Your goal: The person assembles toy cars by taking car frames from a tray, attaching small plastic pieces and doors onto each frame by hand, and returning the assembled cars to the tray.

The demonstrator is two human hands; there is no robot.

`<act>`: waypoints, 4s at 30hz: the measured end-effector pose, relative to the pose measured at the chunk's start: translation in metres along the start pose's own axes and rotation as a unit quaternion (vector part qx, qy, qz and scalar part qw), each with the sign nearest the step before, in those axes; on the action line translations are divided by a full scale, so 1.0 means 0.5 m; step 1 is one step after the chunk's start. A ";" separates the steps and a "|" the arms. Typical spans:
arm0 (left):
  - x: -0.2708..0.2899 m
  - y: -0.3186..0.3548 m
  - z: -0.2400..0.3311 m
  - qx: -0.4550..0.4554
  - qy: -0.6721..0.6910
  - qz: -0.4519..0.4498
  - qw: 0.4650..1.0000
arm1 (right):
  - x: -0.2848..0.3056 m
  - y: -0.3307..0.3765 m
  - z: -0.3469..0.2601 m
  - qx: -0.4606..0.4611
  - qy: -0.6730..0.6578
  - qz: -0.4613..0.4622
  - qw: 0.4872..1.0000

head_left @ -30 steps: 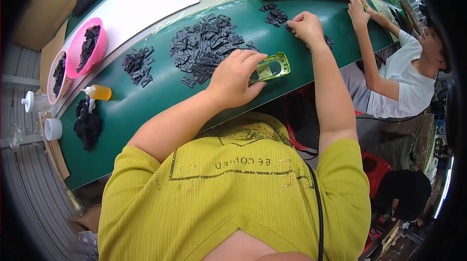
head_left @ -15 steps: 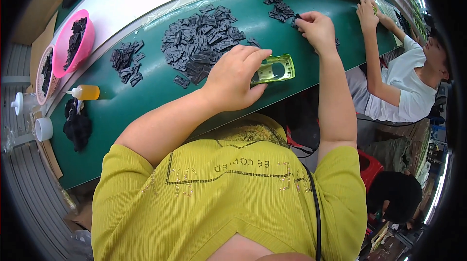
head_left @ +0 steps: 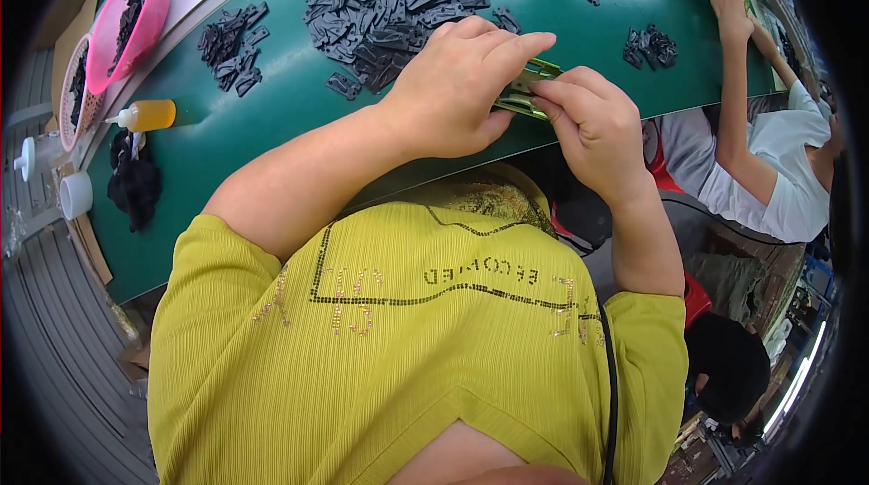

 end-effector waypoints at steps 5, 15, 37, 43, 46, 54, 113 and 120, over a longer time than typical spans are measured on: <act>0.004 0.006 0.005 -0.024 0.026 0.003 0.999 | -0.011 -0.006 -0.006 0.009 0.040 -0.077 0.996; -0.003 0.006 -0.004 -0.021 0.038 0.009 0.999 | -0.014 -0.006 -0.004 -0.010 -0.003 -0.041 0.999; -0.011 0.005 0.009 -0.027 -0.043 -0.012 0.999 | -0.021 -0.004 0.016 -0.068 -0.197 -0.119 0.971; -0.007 0.002 0.015 -0.026 -0.063 0.007 0.998 | -0.030 0.006 0.008 0.019 -0.061 -0.059 0.996; -0.011 -0.001 0.020 -0.024 -0.067 0.014 0.997 | -0.030 0.006 0.004 0.057 -0.034 -0.044 0.997; -0.007 0.007 0.016 -0.011 -0.065 -0.026 0.997 | -0.010 0.004 -0.010 0.029 -0.012 -0.053 0.998; -0.013 0.002 -0.012 0.171 0.785 -0.092 0.588 | 0.030 -0.007 0.031 0.025 -0.277 0.036 0.960; -0.013 0.004 -0.006 0.199 0.778 -0.076 0.591 | 0.023 -0.028 0.034 0.029 -0.312 -0.009 0.950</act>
Point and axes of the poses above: each hand's wrist, its own y-axis away from the middle knuckle, its own x-axis out of the back of the hand, z = x × y, the point moved 5 cm from there along -y, towards the middle knuckle, and after that the axes turned 11 degrees about -z, right-handed, at the moved point
